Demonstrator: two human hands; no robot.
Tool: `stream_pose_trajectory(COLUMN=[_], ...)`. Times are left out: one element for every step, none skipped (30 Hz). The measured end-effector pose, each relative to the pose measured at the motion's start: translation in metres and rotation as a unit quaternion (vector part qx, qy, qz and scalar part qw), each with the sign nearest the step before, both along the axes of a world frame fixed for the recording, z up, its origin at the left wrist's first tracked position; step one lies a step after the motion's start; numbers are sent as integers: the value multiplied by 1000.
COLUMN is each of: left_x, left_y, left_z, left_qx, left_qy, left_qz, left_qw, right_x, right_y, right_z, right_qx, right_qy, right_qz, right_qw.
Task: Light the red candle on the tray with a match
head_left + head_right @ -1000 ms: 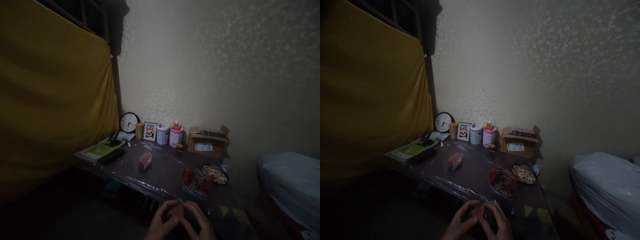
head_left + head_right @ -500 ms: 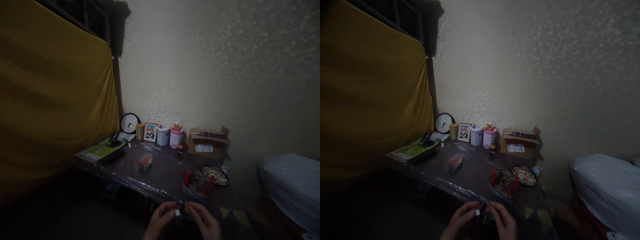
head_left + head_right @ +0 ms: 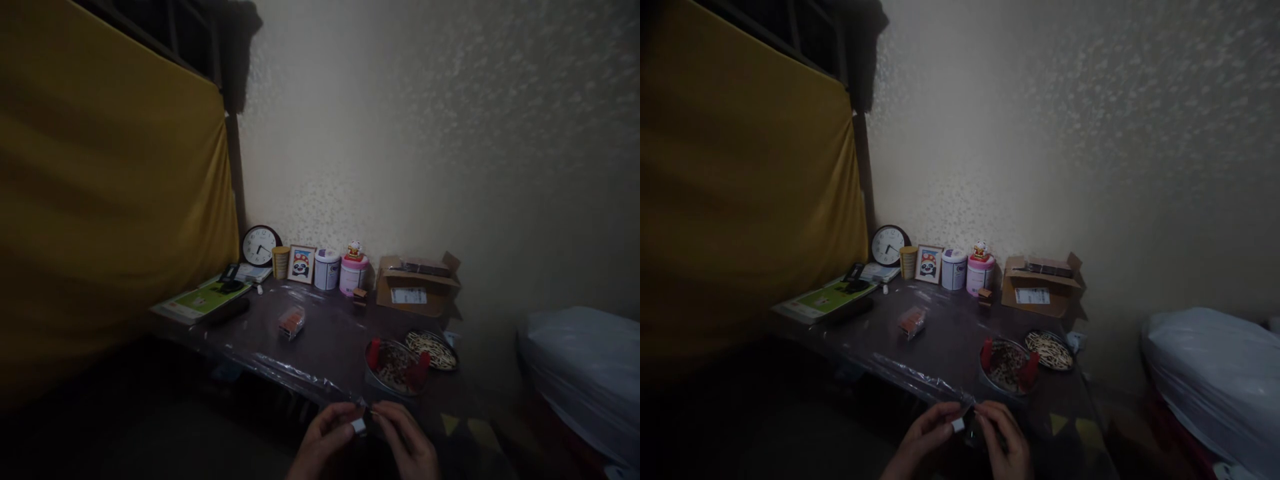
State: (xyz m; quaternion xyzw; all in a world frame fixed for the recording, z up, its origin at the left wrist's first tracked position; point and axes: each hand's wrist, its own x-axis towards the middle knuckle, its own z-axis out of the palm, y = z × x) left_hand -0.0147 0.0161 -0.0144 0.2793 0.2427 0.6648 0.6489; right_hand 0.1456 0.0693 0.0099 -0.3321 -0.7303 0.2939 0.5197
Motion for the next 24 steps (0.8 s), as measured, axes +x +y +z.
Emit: stream_pose_trajectory(left_x=[0, 1, 1, 1, 2, 2, 2, 2, 2, 1, 1, 0, -1, -2, -3, -4, -5, -5, -6, -6, -6, -7, -7, -8], left_y=[1, 1, 2, 2, 2, 1, 1, 0, -2, -3, -5, -7, -9, -10, -12, -13, -14, -15, -15, -16, -16, -15, -15, -14], left_z=[-1, -2, -2, -2, -1, 0, 2, 5, 7, 11, 14, 17, 20, 23, 26, 28, 30, 31, 32, 33, 33, 33, 32, 30], left_qx=[5, 8, 8, 5, -1, -7, -12, -17, -21, -25, -31, -37, -43, -48, -51, -51, -51, -49, -47, -45, -44, -43, -44, -48], left_qy=[-1, -2, -4, -2, 2, 9, 17, 24, 31, 39, 46, 56, 66, 74, 76, 76, 76, 76, 78, 81, 86, 90, 94, 97], left_qz=[2, 7, 13, 18, 25, 32, 37, 43, 50, 59, 66, 70, 73, 71, 72, 71, 70, 70, 70, 70, 70, 71, 74, 78], left_qw=[1000, 1000, 1000, 1000, 1000, 999, 999, 999, 998, 997, 996, 995, 994, 994, 993, 993, 993, 993, 993, 993, 993, 992, 992, 991], right_x=[0, -1, -1, -1, -1, -1, -2, -3, -4, -5, -7, -9, -11, -12, -14, -16, -17, -18, -18, -18, -18, -19, -19, -19], right_y=[0, -1, -1, -1, 0, 0, 0, -1, -1, -2, -4, -6, -8, -10, -12, -13, -15, -15, -16, -16, -16, -16, -16, -17], right_z=[0, -1, -2, -2, -3, -3, -3, -2, -1, 1, 3, 5, 7, 10, 11, 13, 14, 16, 17, 17, 18, 19, 20, 21], right_qx=[-14, -29, -40, -47, -49, -48, -43, -33, -19, -3, 11, 20, 27, 31, 33, 36, 41, 48, 55, 63, 72, 82, 96, 113], right_qy=[1, 1, -1, -3, -5, -7, -6, -4, 0, 5, 9, 10, 10, 8, 6, 3, -1, -5, -10, -17, -25, -30, -31, -30], right_qz=[-5, -9, -11, -13, -15, -15, -16, -16, -14, -14, -15, -18, -23, -28, -35, -41, -45, -48, -50, -52, -53, -57, -62, -67], right_qw=[1000, 1000, 999, 999, 999, 999, 999, 999, 1000, 1000, 1000, 1000, 999, 999, 999, 999, 998, 998, 997, 997, 996, 995, 993, 991])
